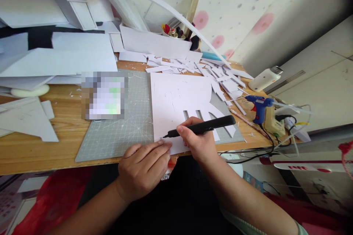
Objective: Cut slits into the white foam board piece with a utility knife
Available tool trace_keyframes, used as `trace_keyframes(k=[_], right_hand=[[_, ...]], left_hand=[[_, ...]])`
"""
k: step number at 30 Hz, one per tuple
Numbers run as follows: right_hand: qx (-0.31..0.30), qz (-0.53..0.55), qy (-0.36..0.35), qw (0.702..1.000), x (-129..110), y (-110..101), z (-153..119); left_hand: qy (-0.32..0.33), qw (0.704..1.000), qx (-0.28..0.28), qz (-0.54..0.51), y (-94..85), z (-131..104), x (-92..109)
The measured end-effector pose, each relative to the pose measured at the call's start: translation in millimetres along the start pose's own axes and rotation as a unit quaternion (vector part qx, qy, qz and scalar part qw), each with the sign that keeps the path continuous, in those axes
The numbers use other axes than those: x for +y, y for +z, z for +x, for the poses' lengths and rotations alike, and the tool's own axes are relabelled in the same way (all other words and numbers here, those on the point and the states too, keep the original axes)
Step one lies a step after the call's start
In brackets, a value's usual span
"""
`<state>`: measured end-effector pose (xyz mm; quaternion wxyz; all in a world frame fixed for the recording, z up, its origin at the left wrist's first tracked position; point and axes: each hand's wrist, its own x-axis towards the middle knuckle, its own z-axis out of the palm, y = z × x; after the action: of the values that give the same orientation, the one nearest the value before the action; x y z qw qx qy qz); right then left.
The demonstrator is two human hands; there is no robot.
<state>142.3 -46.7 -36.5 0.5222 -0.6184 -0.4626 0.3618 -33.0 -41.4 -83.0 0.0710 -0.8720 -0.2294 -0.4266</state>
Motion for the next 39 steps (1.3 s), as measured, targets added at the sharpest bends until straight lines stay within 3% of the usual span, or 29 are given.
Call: trace_keyframes(k=[10,20,39], right_hand=[[0.004,-0.003,-0.005,1.000,1,-10,3],[-0.062,0.023,-0.016,0.998,1,-22,14],[-0.010,-0.007,-0.013,1.000,14,-56,20]], left_hand=[[-0.010,1.000,-0.005,0.006,1.5,2,0],[-0.011,1.000,-0.006,0.003,0.0,3,0],[-0.013,1.000,-0.013,-0.002,-0.2,5,0]])
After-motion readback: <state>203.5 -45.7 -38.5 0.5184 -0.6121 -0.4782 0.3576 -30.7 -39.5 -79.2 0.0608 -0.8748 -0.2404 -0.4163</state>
